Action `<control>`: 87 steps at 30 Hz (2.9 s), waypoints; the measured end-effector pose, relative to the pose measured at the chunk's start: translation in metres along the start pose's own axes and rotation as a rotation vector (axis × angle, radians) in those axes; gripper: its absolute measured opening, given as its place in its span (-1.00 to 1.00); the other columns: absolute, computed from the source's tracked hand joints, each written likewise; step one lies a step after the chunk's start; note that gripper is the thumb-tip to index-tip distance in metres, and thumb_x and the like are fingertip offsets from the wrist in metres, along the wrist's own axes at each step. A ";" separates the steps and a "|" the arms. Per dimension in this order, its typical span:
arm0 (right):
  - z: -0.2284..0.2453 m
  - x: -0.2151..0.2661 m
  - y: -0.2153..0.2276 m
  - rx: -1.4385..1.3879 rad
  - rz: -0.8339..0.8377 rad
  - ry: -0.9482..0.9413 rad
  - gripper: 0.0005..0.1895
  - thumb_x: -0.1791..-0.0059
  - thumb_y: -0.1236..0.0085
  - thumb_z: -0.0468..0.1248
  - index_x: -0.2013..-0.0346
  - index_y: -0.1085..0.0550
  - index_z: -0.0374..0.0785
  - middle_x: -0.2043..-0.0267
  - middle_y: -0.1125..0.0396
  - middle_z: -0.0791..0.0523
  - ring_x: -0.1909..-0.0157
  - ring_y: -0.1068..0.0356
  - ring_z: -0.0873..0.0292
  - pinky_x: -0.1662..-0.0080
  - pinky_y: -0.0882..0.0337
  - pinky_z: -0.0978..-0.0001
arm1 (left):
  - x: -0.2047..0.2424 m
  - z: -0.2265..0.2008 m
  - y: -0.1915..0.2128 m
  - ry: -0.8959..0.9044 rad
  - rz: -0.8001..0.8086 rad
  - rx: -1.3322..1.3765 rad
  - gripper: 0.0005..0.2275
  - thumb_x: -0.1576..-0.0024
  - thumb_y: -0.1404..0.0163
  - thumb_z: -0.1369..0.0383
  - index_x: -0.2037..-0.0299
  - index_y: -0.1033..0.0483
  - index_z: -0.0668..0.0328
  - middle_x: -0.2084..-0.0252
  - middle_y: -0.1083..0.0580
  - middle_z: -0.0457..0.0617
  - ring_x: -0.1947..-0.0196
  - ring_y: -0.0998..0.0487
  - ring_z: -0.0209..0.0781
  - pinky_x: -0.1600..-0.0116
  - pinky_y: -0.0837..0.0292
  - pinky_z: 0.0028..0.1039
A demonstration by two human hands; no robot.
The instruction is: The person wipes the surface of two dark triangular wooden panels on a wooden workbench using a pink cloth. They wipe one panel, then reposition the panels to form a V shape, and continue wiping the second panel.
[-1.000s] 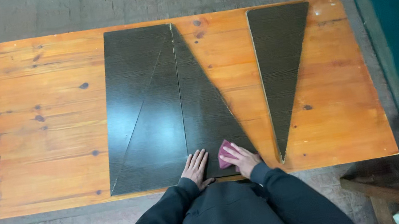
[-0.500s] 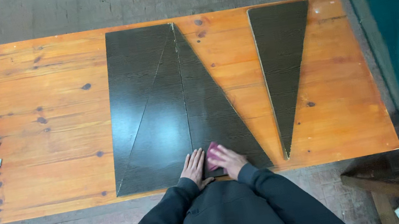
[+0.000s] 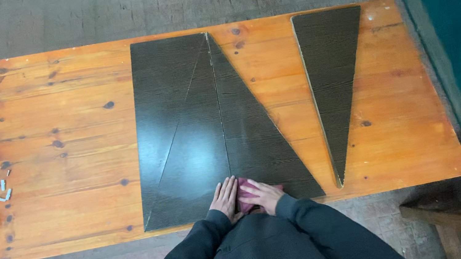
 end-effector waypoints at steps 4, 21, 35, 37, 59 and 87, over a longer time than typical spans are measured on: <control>-0.016 0.027 0.021 0.076 0.024 -0.021 0.12 0.10 -0.38 -0.44 -0.68 -0.34 0.48 -0.92 0.09 0.26 -0.87 0.16 -0.25 -0.65 -0.20 -0.11 | 0.010 0.010 0.002 -0.024 -0.013 0.003 0.27 -0.11 -0.16 -0.42 -0.85 0.19 0.25 -0.90 0.14 0.16 -0.89 0.19 0.12 -0.88 0.37 0.03; -0.017 -0.016 0.004 0.076 -0.075 -0.089 0.00 0.04 -0.39 -0.31 -0.69 -0.35 0.37 -0.93 0.12 0.20 -0.87 0.18 -0.28 -0.64 -0.23 -0.13 | 0.016 0.020 0.003 -0.017 -0.141 0.169 0.23 -0.13 -0.23 -0.43 -0.85 0.08 0.15 -0.88 0.02 0.08 -0.86 0.10 0.11 -0.86 0.32 0.01; -0.012 -0.027 0.005 0.071 -0.057 -0.070 0.03 0.03 -0.38 -0.33 -0.72 -0.30 0.39 -0.92 0.10 0.20 -0.86 0.13 -0.28 -0.64 -0.25 -0.13 | 0.011 0.016 0.008 0.056 -0.064 0.176 0.19 -0.15 -0.28 -0.34 -0.85 0.10 0.10 -0.89 0.06 0.07 -0.88 0.14 0.09 -0.88 0.34 -0.01; -0.008 -0.019 0.004 0.063 -0.056 -0.002 -0.01 0.03 -0.36 -0.36 -0.69 -0.36 0.35 -0.91 0.06 0.17 -0.86 0.11 -0.31 -0.63 -0.25 -0.15 | 0.013 0.017 0.009 0.057 -0.074 0.186 0.19 -0.15 -0.29 -0.33 -0.85 0.08 0.12 -0.89 0.04 0.08 -0.87 0.13 0.10 -0.88 0.33 -0.01; -0.021 -0.043 0.018 0.129 -0.129 -0.072 0.03 0.05 -0.37 -0.31 -0.70 -0.33 0.38 -0.90 0.05 0.20 -0.85 0.08 -0.25 -0.61 -0.29 -0.11 | -0.004 0.024 0.000 0.081 -0.134 0.168 0.17 -0.16 -0.31 -0.30 -0.84 0.04 0.16 -0.88 0.03 0.11 -0.87 0.11 0.14 -0.88 0.29 -0.02; -0.045 -0.008 0.038 0.060 -0.039 -0.014 0.08 0.07 -0.51 -0.27 -0.71 -0.31 0.41 -0.92 0.10 0.24 -0.86 0.11 -0.24 -0.64 -0.24 -0.11 | -0.025 0.024 0.003 0.105 -0.162 0.178 0.26 -0.08 -0.35 -0.39 -0.84 0.06 0.19 -0.88 0.05 0.15 -0.87 0.12 0.18 -0.88 0.25 -0.01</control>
Point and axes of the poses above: each hand's wrist, its own x-axis away from the middle knuckle, its own y-axis out of the back of the hand, z = x × y, the point moved 3 cm from there along -x, towards the middle knuckle
